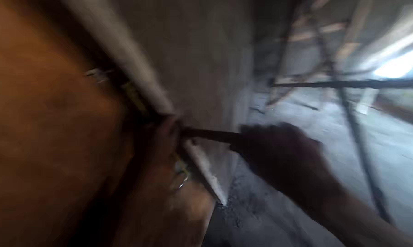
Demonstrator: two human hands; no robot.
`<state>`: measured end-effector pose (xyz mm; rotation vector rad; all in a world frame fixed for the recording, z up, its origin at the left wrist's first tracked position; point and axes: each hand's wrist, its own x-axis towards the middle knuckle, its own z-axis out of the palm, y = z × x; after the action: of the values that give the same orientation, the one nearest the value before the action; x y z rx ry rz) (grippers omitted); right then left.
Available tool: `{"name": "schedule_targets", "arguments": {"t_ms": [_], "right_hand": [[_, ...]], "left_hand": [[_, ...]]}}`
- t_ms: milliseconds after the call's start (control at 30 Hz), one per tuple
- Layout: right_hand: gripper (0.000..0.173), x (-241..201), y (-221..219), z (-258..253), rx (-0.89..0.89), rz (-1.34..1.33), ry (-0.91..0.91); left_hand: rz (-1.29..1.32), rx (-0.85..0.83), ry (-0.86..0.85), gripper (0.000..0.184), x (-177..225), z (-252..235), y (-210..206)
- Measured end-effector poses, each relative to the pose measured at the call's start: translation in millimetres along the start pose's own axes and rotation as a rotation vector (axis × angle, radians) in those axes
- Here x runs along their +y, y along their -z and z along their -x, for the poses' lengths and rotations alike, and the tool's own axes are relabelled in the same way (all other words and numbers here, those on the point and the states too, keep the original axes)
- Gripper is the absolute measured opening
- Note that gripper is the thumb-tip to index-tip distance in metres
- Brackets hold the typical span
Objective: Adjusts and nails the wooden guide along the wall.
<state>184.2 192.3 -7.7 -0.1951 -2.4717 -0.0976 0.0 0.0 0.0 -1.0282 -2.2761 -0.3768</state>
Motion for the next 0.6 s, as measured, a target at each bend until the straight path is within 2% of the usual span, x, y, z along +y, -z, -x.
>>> {"name": "schedule_targets", "arguments": {"t_ms": [67,133,267,400,433,467,533,567,600], "right_hand": [[0.049,1.4,-31.0,14.6,0.054,0.084,0.034],[0.057,0.5,-44.3,23.8,0.078,0.095,0.006],[0.056,2.2,-51.4,26.2,0.044,0.038,-0.014],[0.048,15.8,-39.9,15.2,0.013,-0.010,0.031],[0.046,18.3,-31.4,9.1,-0.057,-0.022,0.041],[0.041,17.6,-15.5,-0.6,-0.200,-0.035,0.036],[0.026,-1.1,42.1,-38.3,-0.642,0.018,-0.017],[0.023,-5.8,53.7,-50.8,-0.718,0.127,0.051],[0.022,-4.9,52.9,-55.0,-0.670,0.183,0.134]], "left_hand": [[-0.045,0.001,-0.038,0.023,-6.9,-1.3,-2.2],[-0.074,-0.001,-0.112,0.019,-8.5,-7.1,-2.3],[-0.122,-0.024,-0.206,0.013,-6.9,-10.1,1.1],[-0.078,-0.023,-0.176,0.024,-19.2,-7.8,-2.3],[-0.065,-0.065,-0.142,0.029,-21.0,-6.9,0.7],[-0.046,-0.081,-0.117,0.032,-23.1,-6.7,3.5],[-0.014,-0.086,-0.097,0.035,-26.9,-8.0,7.8],[-0.004,-0.091,-0.094,0.035,-27.7,-8.1,8.1],[0.002,-0.092,-0.092,0.036,-27.8,-7.5,7.1]]}}
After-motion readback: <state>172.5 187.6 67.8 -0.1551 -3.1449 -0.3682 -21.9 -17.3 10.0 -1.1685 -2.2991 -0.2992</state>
